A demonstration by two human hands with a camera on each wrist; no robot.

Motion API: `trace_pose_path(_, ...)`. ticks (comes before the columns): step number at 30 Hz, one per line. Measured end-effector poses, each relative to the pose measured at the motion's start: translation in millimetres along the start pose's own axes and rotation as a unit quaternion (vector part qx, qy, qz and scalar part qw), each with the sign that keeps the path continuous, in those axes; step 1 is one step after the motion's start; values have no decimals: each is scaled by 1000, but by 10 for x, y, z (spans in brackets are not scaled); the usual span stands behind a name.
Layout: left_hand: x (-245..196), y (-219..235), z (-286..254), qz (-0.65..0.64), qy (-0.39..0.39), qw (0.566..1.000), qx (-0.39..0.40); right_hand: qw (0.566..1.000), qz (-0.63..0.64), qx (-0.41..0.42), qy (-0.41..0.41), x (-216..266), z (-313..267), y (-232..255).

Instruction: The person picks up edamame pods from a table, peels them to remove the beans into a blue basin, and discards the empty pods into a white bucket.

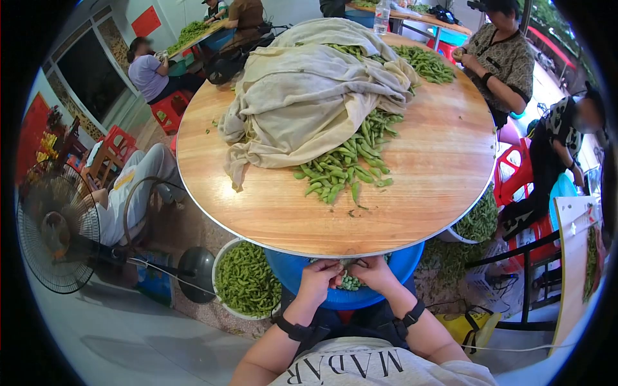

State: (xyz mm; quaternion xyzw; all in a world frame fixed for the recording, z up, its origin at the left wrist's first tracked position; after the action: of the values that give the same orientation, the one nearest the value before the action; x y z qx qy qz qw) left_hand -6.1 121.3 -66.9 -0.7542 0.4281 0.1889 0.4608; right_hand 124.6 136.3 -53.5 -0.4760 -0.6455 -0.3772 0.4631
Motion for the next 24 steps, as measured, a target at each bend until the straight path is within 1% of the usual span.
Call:
trace_pose_path(1,-19,26,5,21,-18,1000,-6,998,-53,-14,28,39,-9,19)
trace_pose_path(2,-30,34,15,14,-26,1000,-9,988,-131,-41,70,128,-41,49)
trace_pose_path(3,-30,34,28,7,-34,999,-13,969,-207,-68,112,208,-73,67)
trace_pose_path(4,-13,40,32,-2,-39,999,-17,974,-190,-65,108,200,-79,52)
trace_pose_path(6,74,61,84,-10,-21,1000,-7,981,-154,-64,98,209,-73,0)
trace_pose_path(7,109,35,74,-16,-8,1000,-2,989,-58,-101,92,240,-73,17)
trace_pose_path(8,121,33,65,-26,16,999,-14,988,-68,-91,103,268,-52,17)
trace_pose_path(10,111,17,44,-42,13,999,1,988,-83,-70,112,181,-30,26)
trace_pose_path(13,89,4,4,-66,16,998,3,993,-88,-46,57,18,28,10)
trace_pose_path(15,-36,50,-36,-10,-52,999,-3,961,-219,-118,121,98,21,70)
trace_pose_path(16,-103,84,-64,18,-86,996,-5,935,-283,-151,152,124,16,94)
trace_pose_path(17,-208,169,-98,51,-125,991,-26,887,-332,-201,252,146,25,111)
trace_pose_path(19,-500,358,-265,128,-197,967,-102,857,-457,-127,204,272,-68,77)
trace_pose_path(20,-641,520,-336,172,-239,949,-116,834,-515,-89,178,375,-142,64)
trace_pose_path(21,-737,765,-377,197,-275,931,-141,843,-508,-34,174,489,-219,22)
trace_pose_path(22,-842,968,-468,183,-311,917,-172,850,-499,22,170,616,-306,-26)
trace_pose_path(23,-933,1203,-569,224,-299,903,-213,855,-487,77,164,740,-385,-80)
trace_pose_path(24,-1009,1415,-656,265,-312,874,-261,864,-465,63,182,986,-431,-56)
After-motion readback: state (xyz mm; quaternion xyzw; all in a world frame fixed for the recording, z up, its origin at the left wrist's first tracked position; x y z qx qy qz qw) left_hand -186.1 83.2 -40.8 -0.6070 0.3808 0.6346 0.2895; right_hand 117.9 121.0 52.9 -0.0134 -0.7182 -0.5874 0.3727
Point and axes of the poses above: each hand's wrist, its own z-axis towards the middle knuckle, its own y-axis out of the back of the hand, x = y × z, the point moved 7 cm from there along z, towards the middle knuckle, and after that the axes turned 14 degrees about -z, right-handed, at the moved point
